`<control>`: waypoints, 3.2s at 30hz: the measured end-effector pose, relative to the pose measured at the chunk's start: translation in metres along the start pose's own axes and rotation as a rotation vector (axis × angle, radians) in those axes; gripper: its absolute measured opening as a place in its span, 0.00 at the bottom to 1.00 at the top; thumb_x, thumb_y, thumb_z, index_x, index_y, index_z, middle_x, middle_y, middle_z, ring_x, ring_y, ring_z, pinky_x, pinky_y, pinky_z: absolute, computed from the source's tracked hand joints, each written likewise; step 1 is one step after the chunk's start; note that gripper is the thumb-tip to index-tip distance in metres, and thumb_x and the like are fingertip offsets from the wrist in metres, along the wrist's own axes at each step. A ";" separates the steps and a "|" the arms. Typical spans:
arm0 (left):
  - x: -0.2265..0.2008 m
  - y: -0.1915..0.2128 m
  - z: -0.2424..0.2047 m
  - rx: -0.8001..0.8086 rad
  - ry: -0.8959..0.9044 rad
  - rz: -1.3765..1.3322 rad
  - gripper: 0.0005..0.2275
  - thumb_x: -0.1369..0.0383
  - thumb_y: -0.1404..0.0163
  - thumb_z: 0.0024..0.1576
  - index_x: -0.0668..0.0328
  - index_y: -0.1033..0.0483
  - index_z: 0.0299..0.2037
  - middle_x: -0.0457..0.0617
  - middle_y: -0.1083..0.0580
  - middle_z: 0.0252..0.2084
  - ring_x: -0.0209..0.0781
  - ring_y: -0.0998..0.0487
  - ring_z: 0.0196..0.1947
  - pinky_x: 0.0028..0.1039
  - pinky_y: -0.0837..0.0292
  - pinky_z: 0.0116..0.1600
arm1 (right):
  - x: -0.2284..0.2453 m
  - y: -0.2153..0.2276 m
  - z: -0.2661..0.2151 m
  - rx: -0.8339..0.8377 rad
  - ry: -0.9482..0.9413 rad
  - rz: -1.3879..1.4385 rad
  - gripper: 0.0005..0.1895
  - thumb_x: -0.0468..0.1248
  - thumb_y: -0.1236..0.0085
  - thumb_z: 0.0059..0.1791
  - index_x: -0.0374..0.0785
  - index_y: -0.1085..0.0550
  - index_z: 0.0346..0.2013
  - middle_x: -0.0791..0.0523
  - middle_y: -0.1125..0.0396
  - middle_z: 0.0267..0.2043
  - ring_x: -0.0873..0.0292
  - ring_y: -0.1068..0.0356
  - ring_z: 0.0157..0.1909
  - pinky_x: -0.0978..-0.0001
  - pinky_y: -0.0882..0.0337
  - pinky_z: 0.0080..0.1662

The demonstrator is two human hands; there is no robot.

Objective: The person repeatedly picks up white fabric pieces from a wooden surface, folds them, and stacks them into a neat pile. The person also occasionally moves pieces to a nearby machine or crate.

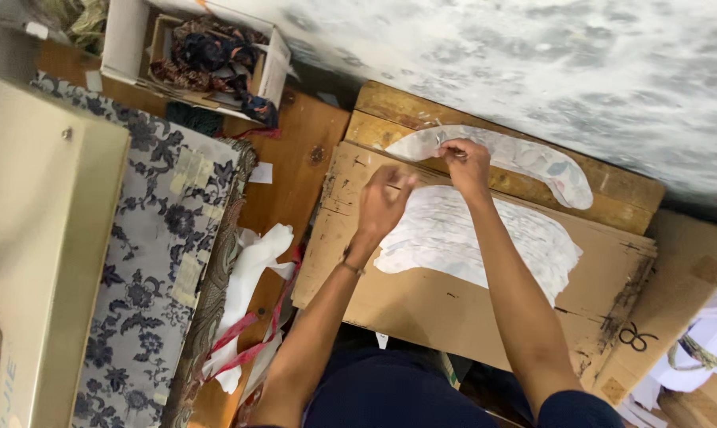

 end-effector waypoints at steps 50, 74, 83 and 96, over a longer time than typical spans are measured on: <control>-0.394 -0.082 -0.235 1.104 -0.304 0.401 0.10 0.68 0.52 0.59 0.60 0.18 0.42 0.45 0.20 0.31 0.35 0.23 0.30 0.26 0.27 0.39 | 0.093 0.287 -0.361 0.550 0.045 0.416 0.21 0.45 0.32 0.46 0.34 0.18 0.47 0.56 0.20 0.42 0.64 0.27 0.45 0.69 0.29 0.53; 0.090 0.001 -0.220 0.358 0.508 -0.103 0.10 0.64 0.51 0.60 0.64 0.22 0.39 0.43 0.25 0.29 0.30 0.28 0.28 0.23 0.33 0.34 | -0.075 0.259 -0.371 0.410 -0.755 0.399 0.09 0.39 0.44 0.54 0.39 0.25 0.46 0.58 0.31 0.32 0.66 0.39 0.29 0.68 0.43 0.29; 0.099 -0.029 -0.197 0.243 0.399 0.089 0.13 0.65 0.48 0.57 0.71 0.21 0.41 0.55 0.21 0.27 0.39 0.18 0.27 0.29 0.26 0.35 | -0.127 0.245 -0.336 0.185 -0.713 0.561 0.10 0.31 0.42 0.48 0.41 0.28 0.44 0.65 0.33 0.34 0.70 0.32 0.37 0.73 0.30 0.39; 0.048 -0.041 -0.169 0.224 0.221 0.138 0.09 0.68 0.49 0.56 0.69 0.21 0.37 0.54 0.22 0.26 0.41 0.19 0.28 0.30 0.26 0.37 | -0.126 0.282 -0.323 0.132 -0.491 0.247 0.10 0.32 0.38 0.51 0.38 0.25 0.47 0.65 0.35 0.31 0.71 0.40 0.33 0.79 0.41 0.35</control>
Point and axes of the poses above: each hand's wrist, its own z-axis towards the middle knuckle, its own y-axis out of the back of the hand, x = y × z, the point moved 3 cm from there along z, towards the middle knuckle
